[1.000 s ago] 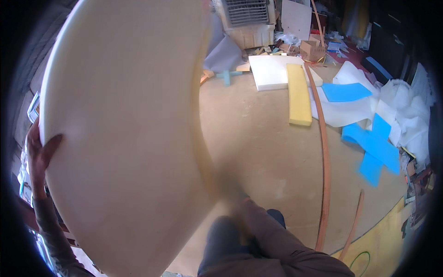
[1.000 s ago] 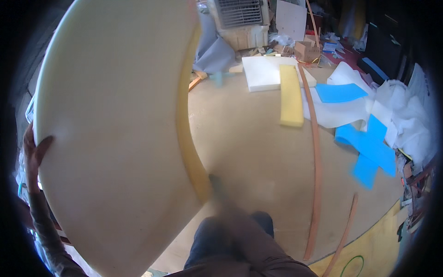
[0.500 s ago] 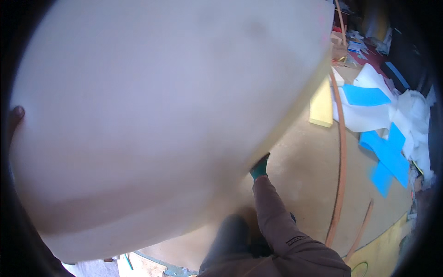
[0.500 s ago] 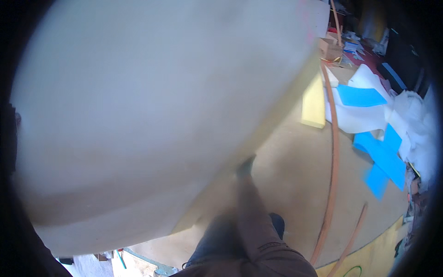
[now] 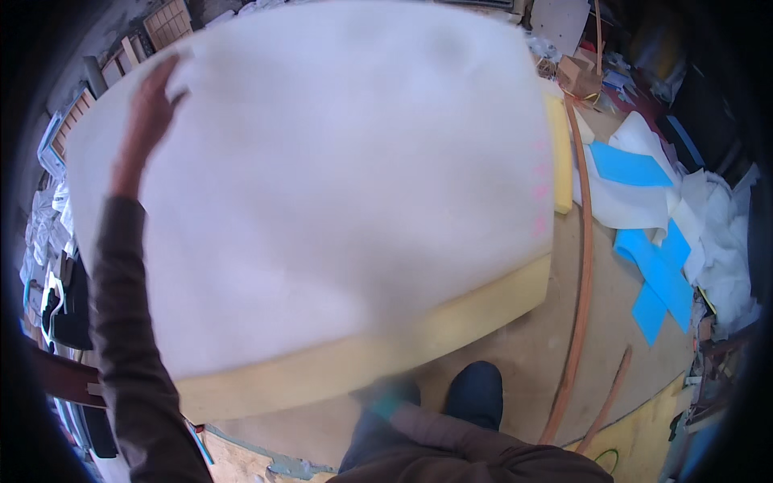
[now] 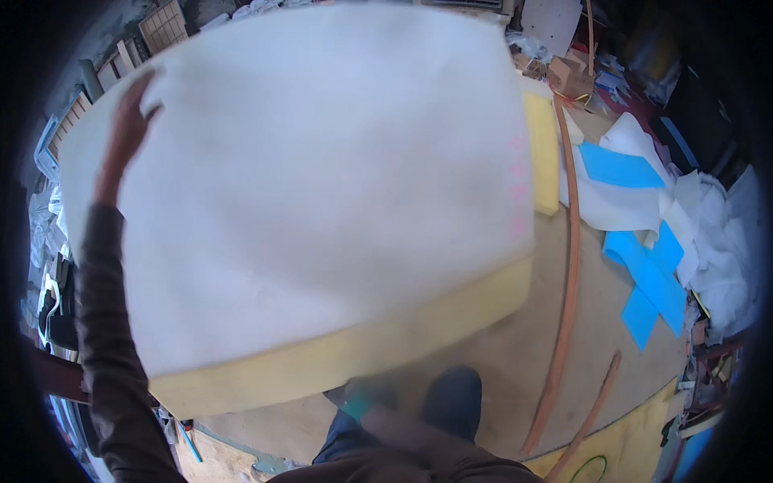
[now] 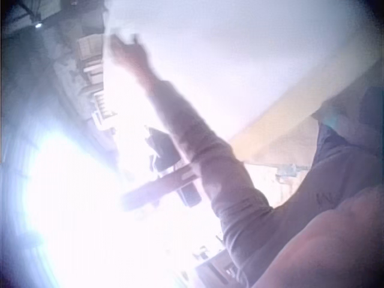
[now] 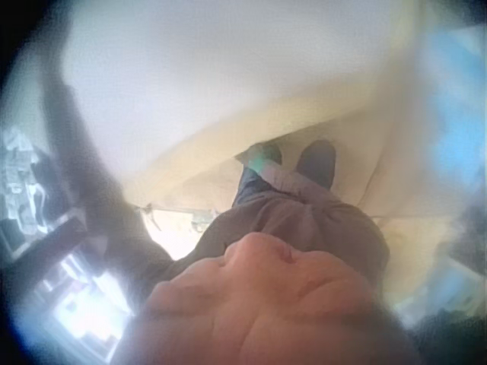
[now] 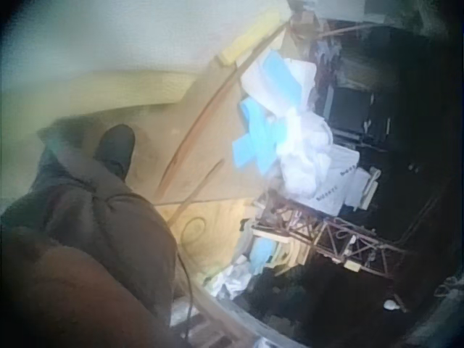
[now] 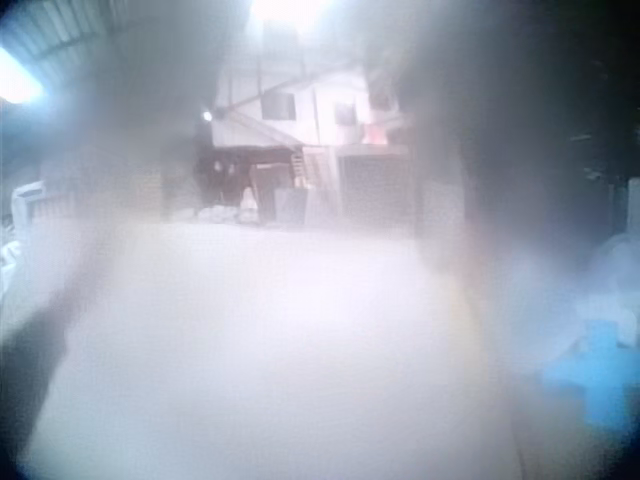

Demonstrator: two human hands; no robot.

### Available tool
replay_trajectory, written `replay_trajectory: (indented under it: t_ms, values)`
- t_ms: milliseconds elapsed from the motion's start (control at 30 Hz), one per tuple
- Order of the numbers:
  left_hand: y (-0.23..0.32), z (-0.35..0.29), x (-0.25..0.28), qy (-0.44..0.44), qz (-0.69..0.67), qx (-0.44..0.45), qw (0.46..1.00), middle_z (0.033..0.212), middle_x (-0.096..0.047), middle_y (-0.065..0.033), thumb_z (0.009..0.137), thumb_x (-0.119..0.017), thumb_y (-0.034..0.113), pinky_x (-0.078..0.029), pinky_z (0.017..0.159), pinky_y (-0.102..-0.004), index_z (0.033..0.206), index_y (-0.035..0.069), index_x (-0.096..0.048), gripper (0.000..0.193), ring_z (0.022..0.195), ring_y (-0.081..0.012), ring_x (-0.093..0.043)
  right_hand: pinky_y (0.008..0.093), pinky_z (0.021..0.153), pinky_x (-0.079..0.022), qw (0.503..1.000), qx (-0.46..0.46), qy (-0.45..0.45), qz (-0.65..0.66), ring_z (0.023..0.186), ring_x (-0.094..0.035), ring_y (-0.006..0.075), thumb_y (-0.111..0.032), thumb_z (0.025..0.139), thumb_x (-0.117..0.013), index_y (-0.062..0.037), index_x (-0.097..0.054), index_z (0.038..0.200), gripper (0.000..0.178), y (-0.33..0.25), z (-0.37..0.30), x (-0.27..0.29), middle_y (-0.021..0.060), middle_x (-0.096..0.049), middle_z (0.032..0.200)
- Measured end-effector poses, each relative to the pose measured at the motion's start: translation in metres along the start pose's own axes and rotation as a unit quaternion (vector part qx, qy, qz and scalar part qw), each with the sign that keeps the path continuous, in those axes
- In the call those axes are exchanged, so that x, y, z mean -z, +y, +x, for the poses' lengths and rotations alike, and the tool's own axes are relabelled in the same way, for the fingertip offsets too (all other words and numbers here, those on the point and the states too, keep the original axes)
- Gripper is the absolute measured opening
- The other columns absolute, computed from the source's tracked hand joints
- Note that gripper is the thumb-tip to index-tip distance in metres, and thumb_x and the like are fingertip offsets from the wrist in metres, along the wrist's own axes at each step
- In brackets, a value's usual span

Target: The person positions a yellow foam sheet on a white board, clears nearby debris, and uses a wooden straightedge and a long metal blade to cut the foam. They repeatedly reposition the straightedge and slice along it to trim the foam sheet.

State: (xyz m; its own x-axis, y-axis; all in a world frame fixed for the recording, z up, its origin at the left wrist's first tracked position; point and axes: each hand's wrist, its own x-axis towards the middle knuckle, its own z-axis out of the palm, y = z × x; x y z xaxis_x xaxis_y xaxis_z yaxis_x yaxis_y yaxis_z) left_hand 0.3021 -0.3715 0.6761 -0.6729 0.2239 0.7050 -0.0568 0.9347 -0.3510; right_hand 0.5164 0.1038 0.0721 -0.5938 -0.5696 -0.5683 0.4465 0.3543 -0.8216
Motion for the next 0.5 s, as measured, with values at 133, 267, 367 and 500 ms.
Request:
replay_trajectory:
  t_ms: [133,267,367,500]
  values:
    - [0.123,-0.224,-0.081,-0.206,-0.119,0.096,0.967,0.145,-0.061,-0.0179,0.088,-0.081,0.016,-0.042,0.118,-0.0478,0.140,0.007,-0.062,0.056,0.138,-0.0384,-0.053,0.0415,0.114,-0.043,0.999,-0.034,-0.029,-0.019,0.133,-0.056,0.0259,-0.037,0.112,-0.045,-0.0090,-0.053,0.151,0.049,0.007,0.008,0.001,0.0145,-0.058,0.148]
    - [0.287,-0.466,-0.069,-0.362,-0.281,0.317,0.831,0.139,-0.063,-0.0203,0.089,-0.078,0.015,-0.046,0.111,-0.0484,0.123,0.008,-0.070,0.035,0.130,-0.0417,-0.056,0.0416,0.115,-0.042,0.999,-0.031,-0.020,-0.034,0.135,-0.055,0.0261,-0.036,0.112,-0.044,-0.0097,-0.053,0.152,0.048,0.013,0.019,0.034,0.0144,-0.057,0.149]
    - [0.396,-0.598,-0.028,-0.395,-0.325,0.471,0.719,0.116,-0.069,-0.0190,0.094,-0.072,0.016,-0.051,0.100,-0.0466,0.117,0.006,-0.072,0.025,0.116,-0.0385,-0.063,0.0416,0.116,-0.041,0.998,-0.016,0.052,-0.018,0.136,-0.055,0.0261,-0.035,0.112,-0.044,-0.0102,-0.053,0.152,0.048,0.027,-0.005,0.099,0.0143,-0.057,0.150]
    - [0.470,-0.708,0.018,-0.518,-0.421,0.512,0.541,0.098,-0.077,-0.0172,0.092,-0.068,0.025,-0.057,0.082,-0.0416,0.105,0.003,-0.077,0.026,0.093,-0.0304,-0.075,0.0417,0.118,-0.040,0.973,0.024,0.222,0.064,0.138,-0.054,0.0263,-0.035,0.112,-0.044,-0.0109,-0.053,0.152,0.048,0.052,-0.116,0.211,0.0141,-0.057,0.151]
